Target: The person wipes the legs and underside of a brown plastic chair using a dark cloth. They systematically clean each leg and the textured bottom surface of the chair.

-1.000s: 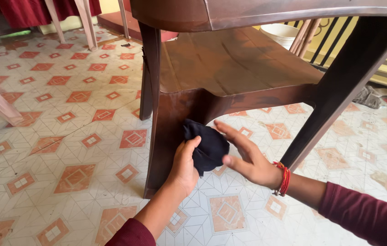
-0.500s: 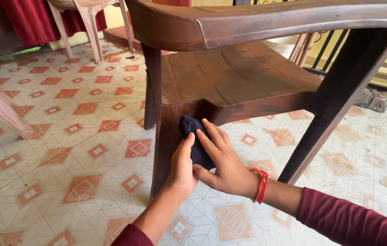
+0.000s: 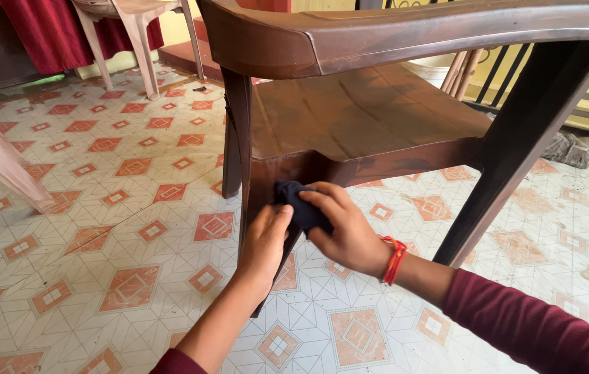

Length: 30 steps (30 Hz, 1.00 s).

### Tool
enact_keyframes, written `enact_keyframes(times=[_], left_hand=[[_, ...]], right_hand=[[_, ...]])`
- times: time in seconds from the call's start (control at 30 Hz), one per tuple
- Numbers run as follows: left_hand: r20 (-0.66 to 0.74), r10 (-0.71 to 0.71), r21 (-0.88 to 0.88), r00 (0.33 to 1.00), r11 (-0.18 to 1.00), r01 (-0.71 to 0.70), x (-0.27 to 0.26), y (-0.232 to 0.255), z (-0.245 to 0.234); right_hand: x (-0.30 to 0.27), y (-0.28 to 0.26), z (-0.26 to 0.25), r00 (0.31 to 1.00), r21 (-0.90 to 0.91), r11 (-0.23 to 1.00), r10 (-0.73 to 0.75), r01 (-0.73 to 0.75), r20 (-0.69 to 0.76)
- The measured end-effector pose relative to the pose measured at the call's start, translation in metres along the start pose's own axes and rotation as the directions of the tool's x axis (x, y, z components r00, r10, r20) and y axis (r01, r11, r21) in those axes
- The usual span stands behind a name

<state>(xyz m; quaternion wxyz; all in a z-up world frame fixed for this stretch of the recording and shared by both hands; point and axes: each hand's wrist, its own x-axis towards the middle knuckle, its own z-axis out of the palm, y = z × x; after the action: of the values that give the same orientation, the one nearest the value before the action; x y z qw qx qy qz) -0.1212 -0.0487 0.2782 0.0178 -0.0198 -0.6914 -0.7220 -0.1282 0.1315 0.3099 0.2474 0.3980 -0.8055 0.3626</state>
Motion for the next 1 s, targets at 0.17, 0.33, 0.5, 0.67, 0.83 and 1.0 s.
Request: enact_keyframes(times=[0.17, 0.33, 0.5, 0.67, 0.83, 1.0], left_hand=[[0.050, 0.746, 0.470, 0.664, 0.569, -0.675, -0.018, 0.019, -0.009], [0.220, 0.522, 0.327, 0.824, 0.756, -0.566, -0.014, 0.051, -0.003], [-0.088, 0.434, 0.093, 0.896, 0.900, -0.427, -0.016, 0.043, 0.027], [-0.250, 0.264, -0.331, 0.932, 0.881, -0.338, 0.003, 0.031, 0.039], [-0.082, 0.149, -0.563, 0.985, 0.809, -0.169, 0.003, 0.020, 0.052], [0.058, 0.148, -0.660, 0.987, 0.748, -0.073, -0.010, 0.024, 0.060]], right_hand=[[0.000, 0.000, -0.027, 0.998, 0.079, 0.997, 0.022, -0.026, 0.055], [0.002, -0.003, -0.030, 0.979, 0.453, 0.868, 0.198, -0.202, 0.058], [0.000, -0.008, -0.017, 0.880, 0.688, 0.671, 0.465, -0.276, -0.101], [-0.016, -0.011, -0.025, 0.999, 0.337, 0.941, -0.008, 0.026, -0.052], [-0.008, 0.008, -0.015, 0.967, -0.124, 0.969, -0.228, 0.213, -0.117], [0.001, 0.016, -0.009, 0.923, -0.163, 0.952, -0.293, 0.258, -0.251]])
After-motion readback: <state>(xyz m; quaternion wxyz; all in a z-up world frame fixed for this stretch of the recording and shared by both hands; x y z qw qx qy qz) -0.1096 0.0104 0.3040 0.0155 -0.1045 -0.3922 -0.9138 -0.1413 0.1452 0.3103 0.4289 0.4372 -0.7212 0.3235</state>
